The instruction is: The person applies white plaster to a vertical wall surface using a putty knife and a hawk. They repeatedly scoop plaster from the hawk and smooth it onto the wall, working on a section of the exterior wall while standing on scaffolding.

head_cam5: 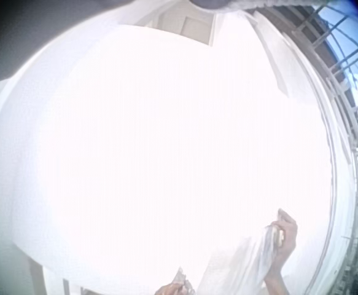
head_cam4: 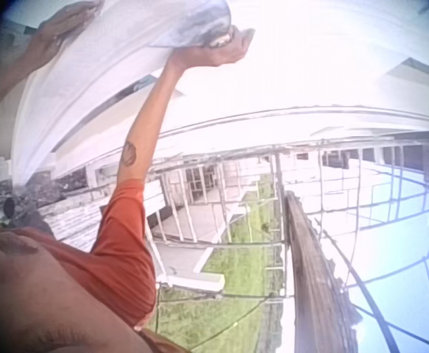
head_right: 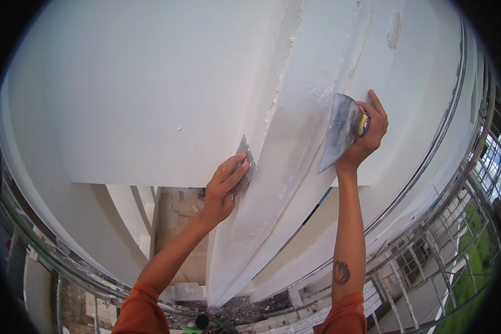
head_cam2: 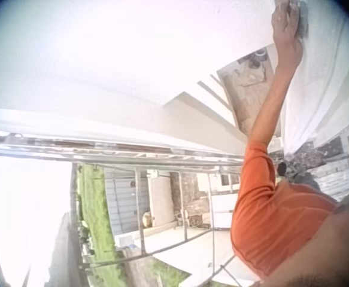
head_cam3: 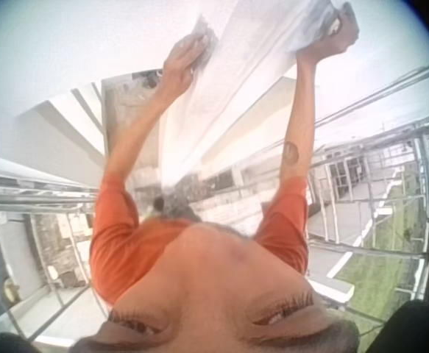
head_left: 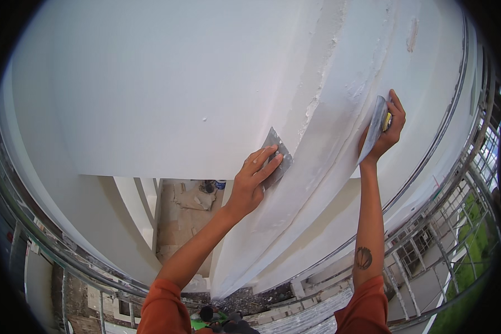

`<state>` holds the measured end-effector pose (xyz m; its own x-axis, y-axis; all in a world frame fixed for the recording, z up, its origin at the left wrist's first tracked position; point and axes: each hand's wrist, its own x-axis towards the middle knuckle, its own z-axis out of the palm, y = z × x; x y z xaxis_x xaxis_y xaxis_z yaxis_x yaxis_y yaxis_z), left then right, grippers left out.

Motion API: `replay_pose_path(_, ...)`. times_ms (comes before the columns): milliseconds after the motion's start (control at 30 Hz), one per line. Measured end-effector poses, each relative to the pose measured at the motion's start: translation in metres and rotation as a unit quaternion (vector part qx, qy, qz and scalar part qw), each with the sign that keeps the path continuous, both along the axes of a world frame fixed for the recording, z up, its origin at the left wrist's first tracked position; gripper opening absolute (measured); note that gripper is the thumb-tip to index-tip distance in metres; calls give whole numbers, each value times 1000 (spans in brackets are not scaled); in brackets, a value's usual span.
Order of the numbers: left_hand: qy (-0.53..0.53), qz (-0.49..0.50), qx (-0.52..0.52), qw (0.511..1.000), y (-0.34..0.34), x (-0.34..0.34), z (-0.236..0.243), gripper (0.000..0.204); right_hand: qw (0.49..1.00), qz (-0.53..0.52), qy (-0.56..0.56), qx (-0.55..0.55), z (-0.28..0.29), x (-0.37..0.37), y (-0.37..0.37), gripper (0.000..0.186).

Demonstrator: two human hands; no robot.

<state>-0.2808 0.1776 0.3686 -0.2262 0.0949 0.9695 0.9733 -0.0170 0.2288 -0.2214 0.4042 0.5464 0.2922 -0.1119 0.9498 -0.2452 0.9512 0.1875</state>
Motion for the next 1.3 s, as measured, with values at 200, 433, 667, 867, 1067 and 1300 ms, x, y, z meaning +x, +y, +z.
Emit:
replay_pose_path(200,-53,8,9,999,-26,6,-63,72,1000,20,-14,-6,-1,0,4,20)
replay_pose_path(433,-34,79,157,984,-63,-11,91,46,1000,-14,-10,-9,1,3,14,18)
replay_pose_path(667,46,90,128,987,-30,-19,321,26,1000,-1,-8,-27,1,1,7,14)
replay_pose_path(867,85,54,-7,995,-25,15,347,38,1000,8,-3,-17,2,-1,4,13)
replay_pose_path(1067,135,74,39,987,-9,-23,295,40,1000,-2,0,-20,1,0,6,17)
replay_pose_path(1300,86,-5,7,996,-8,-18,184,72,1000,-16,15,-8,5,5,8,19)
